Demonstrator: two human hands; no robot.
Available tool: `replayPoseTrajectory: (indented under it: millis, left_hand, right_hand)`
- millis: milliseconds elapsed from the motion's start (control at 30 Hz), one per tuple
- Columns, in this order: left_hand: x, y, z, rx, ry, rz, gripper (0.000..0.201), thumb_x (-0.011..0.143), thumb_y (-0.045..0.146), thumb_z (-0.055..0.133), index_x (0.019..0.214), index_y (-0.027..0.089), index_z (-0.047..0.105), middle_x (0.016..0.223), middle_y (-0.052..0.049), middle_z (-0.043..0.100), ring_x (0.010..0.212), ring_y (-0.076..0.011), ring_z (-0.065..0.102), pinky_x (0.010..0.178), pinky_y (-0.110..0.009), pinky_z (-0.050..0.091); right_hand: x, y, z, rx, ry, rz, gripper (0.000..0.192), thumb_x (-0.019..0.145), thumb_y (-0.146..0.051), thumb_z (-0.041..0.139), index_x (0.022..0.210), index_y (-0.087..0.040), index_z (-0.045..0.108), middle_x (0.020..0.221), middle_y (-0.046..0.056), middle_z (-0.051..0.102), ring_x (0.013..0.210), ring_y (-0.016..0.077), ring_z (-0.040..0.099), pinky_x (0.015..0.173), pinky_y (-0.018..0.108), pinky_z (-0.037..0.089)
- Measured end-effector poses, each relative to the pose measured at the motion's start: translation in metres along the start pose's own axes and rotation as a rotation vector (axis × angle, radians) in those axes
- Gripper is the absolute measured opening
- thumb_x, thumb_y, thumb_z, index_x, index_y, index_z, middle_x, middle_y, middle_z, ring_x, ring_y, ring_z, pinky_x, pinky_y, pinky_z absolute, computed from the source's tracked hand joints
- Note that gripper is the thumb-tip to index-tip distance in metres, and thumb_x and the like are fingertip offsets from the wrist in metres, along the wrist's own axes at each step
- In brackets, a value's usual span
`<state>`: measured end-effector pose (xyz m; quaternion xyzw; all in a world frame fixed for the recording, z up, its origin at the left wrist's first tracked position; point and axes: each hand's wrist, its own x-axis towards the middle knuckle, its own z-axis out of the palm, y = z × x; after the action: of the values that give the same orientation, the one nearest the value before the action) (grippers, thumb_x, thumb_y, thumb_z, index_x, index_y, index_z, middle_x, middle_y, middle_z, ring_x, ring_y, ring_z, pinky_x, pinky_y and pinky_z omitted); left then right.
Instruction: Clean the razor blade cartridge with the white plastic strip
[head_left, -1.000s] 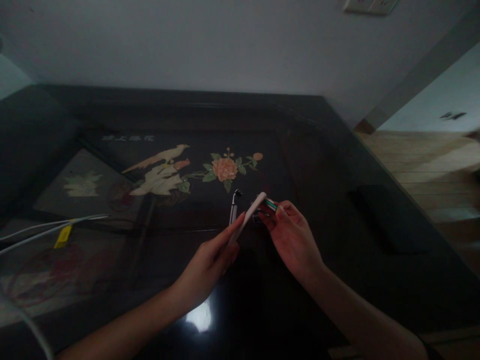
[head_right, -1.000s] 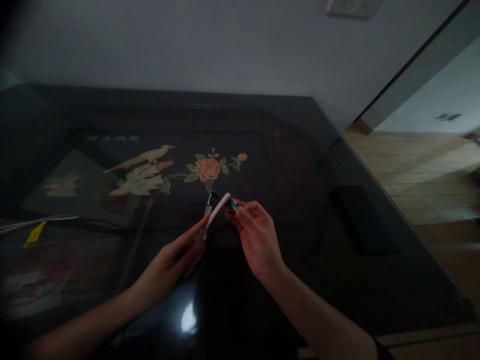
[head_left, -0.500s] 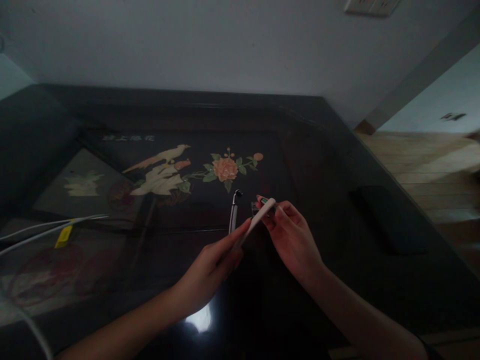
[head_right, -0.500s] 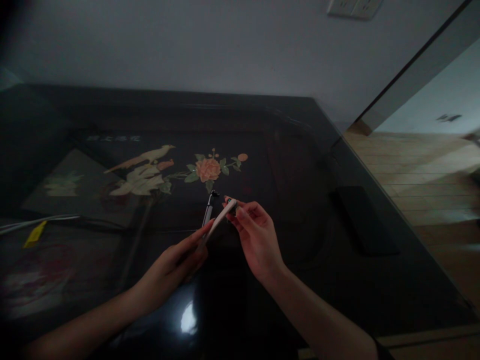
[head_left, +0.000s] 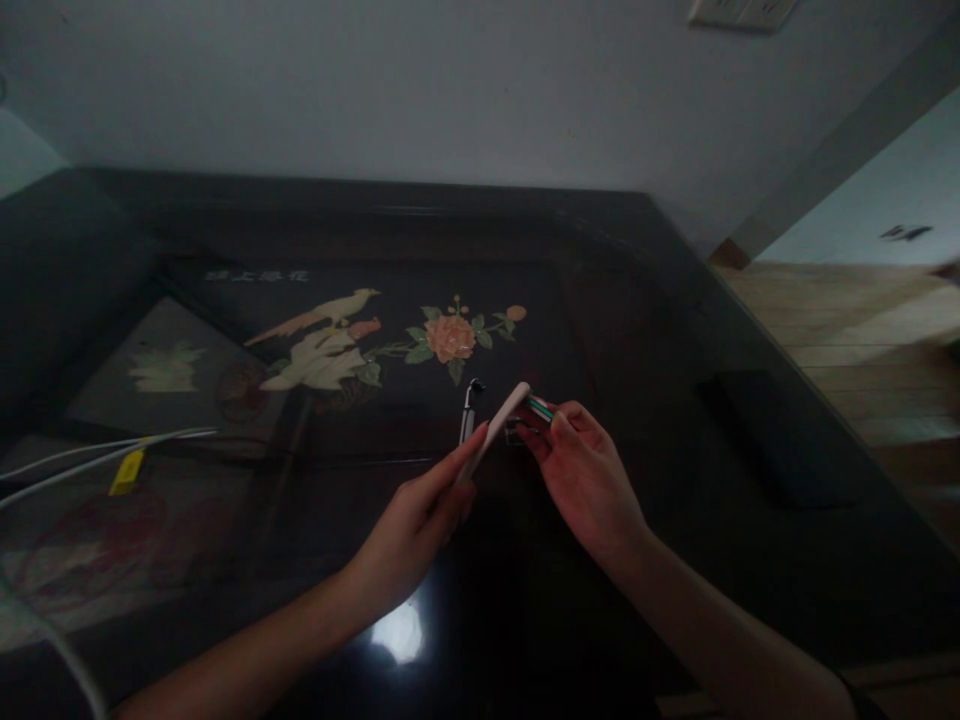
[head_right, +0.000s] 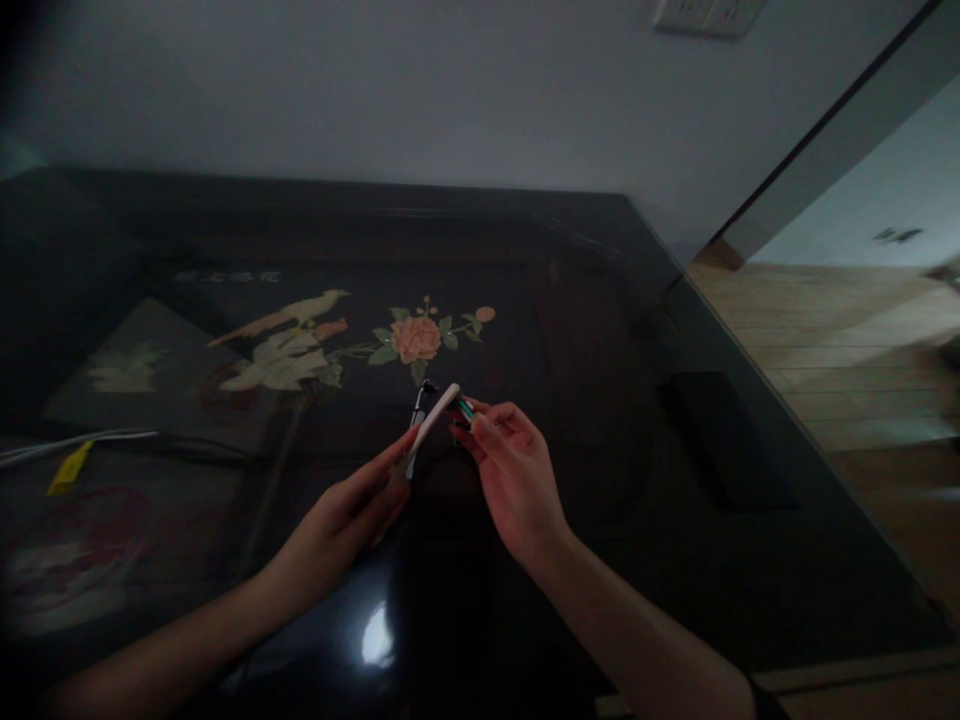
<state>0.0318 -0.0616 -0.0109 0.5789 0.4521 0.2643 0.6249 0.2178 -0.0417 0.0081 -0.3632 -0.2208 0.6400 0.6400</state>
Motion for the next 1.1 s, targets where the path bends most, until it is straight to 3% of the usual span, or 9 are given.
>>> replayPoseTrajectory:
  millis: [467,800,1000,1100]
  left_hand:
    - [-0.0047,0.0049,0.0013,-0.034,-0.156,0.089,0.054,0.099,0.028,0.043,0.153,0.028,0.032,0.078,0.001,0.055,0.058,-0.0091,0.034,0.055,-0.020,0.035]
    - [-0.0021,0.0035,0.0020,-0.022,-0.037,0.041,0.054,0.098,0.031,0.045,0.151,0.026,0.036,0.078,0.001,0.051,0.062,-0.0101,0.033,0.053,-0.019,0.030]
    - [-0.0002,0.0029,0.0011,-0.037,0.017,-0.017,0.061,0.098,0.031,0.044,0.155,0.020,0.026,0.067,0.006,0.036,0.058,-0.0101,0.029,0.050,-0.020,0.025]
    - [-0.0011,0.0014,0.0006,-0.039,-0.001,-0.006,0.060,0.098,0.033,0.044,0.155,0.022,0.027,0.069,0.004,0.040,0.059,-0.0102,0.032,0.051,-0.020,0.027]
  right_hand:
    - [0.0012,-0.0002,0.0011,-0.020,-0.010,0.004,0.021,0.067,-0.030,0.085,0.062,-0.025,0.066,0.091,-0.002,0.077,0.094,0.0179,0.069,0.096,0.036,0.050]
    - [0.0001,-0.0004,0.0003,-0.004,-0.023,0.000,0.023,0.066,-0.032,0.086,0.063,-0.024,0.064,0.093,-0.002,0.075,0.091,0.0173,0.067,0.093,0.036,0.052]
    - [0.0004,-0.0016,-0.0001,0.003,-0.013,0.006,0.021,0.067,-0.029,0.086,0.063,-0.025,0.066,0.090,-0.002,0.075,0.091,0.0154,0.067,0.087,0.030,0.053]
    - [0.0003,-0.0020,0.0002,0.007,-0.016,0.003,0.021,0.066,-0.029,0.087,0.064,-0.025,0.066,0.090,-0.003,0.075,0.089,0.0147,0.067,0.087,0.029,0.053]
